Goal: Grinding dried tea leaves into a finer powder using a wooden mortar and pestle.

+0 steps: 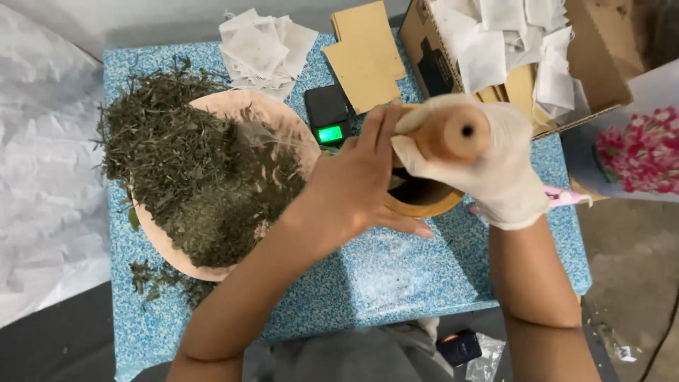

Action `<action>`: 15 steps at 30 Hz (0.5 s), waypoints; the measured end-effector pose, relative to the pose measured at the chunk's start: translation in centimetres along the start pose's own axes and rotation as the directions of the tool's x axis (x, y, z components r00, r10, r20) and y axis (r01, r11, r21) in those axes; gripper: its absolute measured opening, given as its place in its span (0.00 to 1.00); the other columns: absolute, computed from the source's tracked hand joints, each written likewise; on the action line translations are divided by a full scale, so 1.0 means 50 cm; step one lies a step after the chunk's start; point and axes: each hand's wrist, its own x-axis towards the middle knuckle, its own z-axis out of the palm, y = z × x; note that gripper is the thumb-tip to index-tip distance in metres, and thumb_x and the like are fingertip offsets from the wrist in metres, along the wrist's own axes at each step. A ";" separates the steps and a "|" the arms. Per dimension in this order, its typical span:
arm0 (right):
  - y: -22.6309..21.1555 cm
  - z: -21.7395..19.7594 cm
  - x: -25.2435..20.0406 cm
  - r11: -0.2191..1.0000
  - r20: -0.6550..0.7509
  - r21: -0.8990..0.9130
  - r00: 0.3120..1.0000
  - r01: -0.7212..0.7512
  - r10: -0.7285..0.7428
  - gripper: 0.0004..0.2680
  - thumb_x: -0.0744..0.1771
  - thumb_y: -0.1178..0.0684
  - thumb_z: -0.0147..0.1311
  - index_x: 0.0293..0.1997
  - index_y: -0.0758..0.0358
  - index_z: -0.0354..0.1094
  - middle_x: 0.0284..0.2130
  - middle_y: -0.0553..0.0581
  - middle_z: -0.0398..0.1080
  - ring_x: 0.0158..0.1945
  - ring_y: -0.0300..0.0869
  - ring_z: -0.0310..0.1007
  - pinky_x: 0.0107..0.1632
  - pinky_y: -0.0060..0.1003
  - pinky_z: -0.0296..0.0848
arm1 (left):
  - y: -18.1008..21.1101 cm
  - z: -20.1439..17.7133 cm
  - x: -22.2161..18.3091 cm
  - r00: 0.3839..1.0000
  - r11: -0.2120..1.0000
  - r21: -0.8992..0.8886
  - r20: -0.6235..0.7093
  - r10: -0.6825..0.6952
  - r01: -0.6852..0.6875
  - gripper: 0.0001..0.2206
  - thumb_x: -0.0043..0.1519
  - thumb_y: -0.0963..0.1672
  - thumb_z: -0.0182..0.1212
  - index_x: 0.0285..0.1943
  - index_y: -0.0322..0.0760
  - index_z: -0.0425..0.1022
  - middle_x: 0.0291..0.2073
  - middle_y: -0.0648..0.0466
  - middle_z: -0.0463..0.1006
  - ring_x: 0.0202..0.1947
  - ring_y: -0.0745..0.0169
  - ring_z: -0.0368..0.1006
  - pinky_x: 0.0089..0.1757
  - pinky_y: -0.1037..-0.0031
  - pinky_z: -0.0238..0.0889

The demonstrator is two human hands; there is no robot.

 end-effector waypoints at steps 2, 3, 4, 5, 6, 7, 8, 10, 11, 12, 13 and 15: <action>-0.028 -0.009 0.023 0.840 0.094 0.450 0.952 -0.302 0.291 0.04 0.70 0.63 0.68 0.47 0.71 0.78 0.47 0.63 0.81 0.52 0.46 0.82 0.61 0.40 0.87 | -0.018 -0.008 -0.017 0.990 0.973 -0.185 -0.053 0.134 -0.141 0.67 0.54 0.69 0.67 0.89 0.31 0.29 0.89 0.40 0.41 0.80 0.27 0.60 0.46 0.41 0.78; -0.033 -0.029 0.036 0.840 0.091 0.457 0.955 -0.293 0.283 0.04 0.70 0.63 0.68 0.47 0.71 0.78 0.47 0.63 0.81 0.52 0.46 0.82 0.61 0.40 0.87 | -0.017 -0.022 -0.018 0.990 0.975 -0.178 -0.056 0.127 -0.135 0.67 0.54 0.69 0.67 0.89 0.31 0.29 0.89 0.40 0.41 0.80 0.27 0.60 0.46 0.41 0.78; -0.036 -0.049 0.049 0.803 0.228 0.431 0.910 -0.413 0.346 0.05 0.68 0.58 0.69 0.45 0.68 0.80 0.44 0.60 0.83 0.49 0.42 0.82 0.57 0.37 0.87 | -0.016 -0.035 -0.019 0.992 0.963 -0.239 -0.023 0.123 -0.125 0.65 0.55 0.67 0.69 0.89 0.33 0.31 0.89 0.41 0.40 0.79 0.28 0.62 0.48 0.40 0.78; -0.039 -0.070 0.056 0.756 0.364 0.381 0.838 -0.533 0.407 0.07 0.66 0.54 0.70 0.44 0.65 0.82 0.42 0.57 0.85 0.46 0.38 0.82 0.52 0.34 0.86 | -0.012 -0.043 -0.019 0.992 0.945 -0.307 0.014 0.125 -0.115 0.63 0.55 0.64 0.71 0.88 0.34 0.33 0.89 0.42 0.39 0.77 0.30 0.64 0.49 0.38 0.77; -0.022 -0.081 0.044 0.754 0.366 0.384 0.838 -0.533 0.406 0.07 0.66 0.54 0.70 0.44 0.65 0.82 0.42 0.57 0.85 0.46 0.38 0.82 0.52 0.34 0.86 | -0.013 -0.040 -0.016 0.992 0.945 -0.307 0.016 0.122 -0.112 0.63 0.55 0.64 0.71 0.88 0.34 0.33 0.89 0.42 0.39 0.77 0.30 0.64 0.49 0.38 0.77; -0.006 -0.091 0.033 0.848 0.325 0.187 0.846 -0.496 0.424 0.08 0.67 0.49 0.73 0.43 0.61 0.84 0.34 0.53 0.81 0.39 0.36 0.73 0.44 0.34 0.77 | -0.015 -0.037 -0.014 0.992 0.948 -0.296 0.006 0.123 -0.116 0.64 0.56 0.63 0.76 0.88 0.32 0.33 0.88 0.40 0.41 0.76 0.29 0.65 0.49 0.37 0.76; 0.010 -0.102 0.021 0.896 0.282 -0.021 0.857 -0.443 0.431 0.09 0.67 0.44 0.76 0.41 0.57 0.86 0.26 0.49 0.77 0.32 0.33 0.65 0.36 0.34 0.68 | -0.016 -0.034 -0.013 0.992 0.951 -0.284 -0.004 0.125 -0.121 0.65 0.56 0.62 0.80 0.89 0.31 0.33 0.88 0.38 0.42 0.75 0.28 0.66 0.49 0.36 0.75; -0.008 -0.116 0.022 0.932 0.284 0.031 0.897 -0.361 0.338 0.10 0.67 0.48 0.75 0.45 0.64 0.85 0.33 0.55 0.81 0.35 0.35 0.71 0.38 0.34 0.74 | -0.002 -0.042 -0.017 0.994 0.953 -0.283 -0.003 0.111 -0.108 0.64 0.56 0.61 0.81 0.88 0.30 0.35 0.87 0.37 0.45 0.73 0.26 0.68 0.45 0.35 0.76; -0.015 -0.124 0.027 0.961 0.267 0.080 0.935 -0.264 0.235 0.12 0.68 0.51 0.75 0.49 0.72 0.84 0.39 0.60 0.85 0.38 0.36 0.78 0.40 0.34 0.80 | 0.002 -0.053 -0.015 0.995 0.958 -0.268 -0.011 0.103 -0.103 0.63 0.56 0.59 0.83 0.88 0.29 0.36 0.86 0.37 0.47 0.70 0.24 0.70 0.41 0.35 0.76; -0.021 -0.124 0.024 0.962 0.260 0.080 0.937 -0.261 0.233 0.12 0.68 0.51 0.75 0.49 0.72 0.84 0.39 0.60 0.85 0.38 0.36 0.78 0.40 0.34 0.80 | 0.005 -0.052 -0.016 0.994 0.959 -0.262 -0.014 0.106 -0.106 0.63 0.56 0.59 0.83 0.88 0.29 0.36 0.86 0.37 0.47 0.70 0.24 0.70 0.41 0.35 0.76; -0.028 -0.122 0.023 0.926 0.301 0.163 0.911 -0.341 0.282 0.12 0.66 0.53 0.75 0.50 0.68 0.84 0.42 0.59 0.86 0.42 0.37 0.82 0.47 0.33 0.84 | 0.006 -0.054 -0.016 0.995 0.962 -0.258 0.003 0.095 -0.091 0.63 0.56 0.60 0.81 0.88 0.31 0.36 0.86 0.39 0.48 0.68 0.26 0.71 0.41 0.36 0.75; -0.023 -0.114 0.017 0.872 0.350 0.245 0.878 -0.423 0.327 0.12 0.64 0.54 0.75 0.51 0.64 0.83 0.45 0.57 0.87 0.45 0.38 0.86 0.54 0.32 0.87 | 0.002 -0.053 -0.015 0.996 0.964 -0.256 0.026 0.083 -0.074 0.63 0.55 0.62 0.79 0.89 0.32 0.35 0.86 0.40 0.49 0.67 0.29 0.73 0.40 0.38 0.75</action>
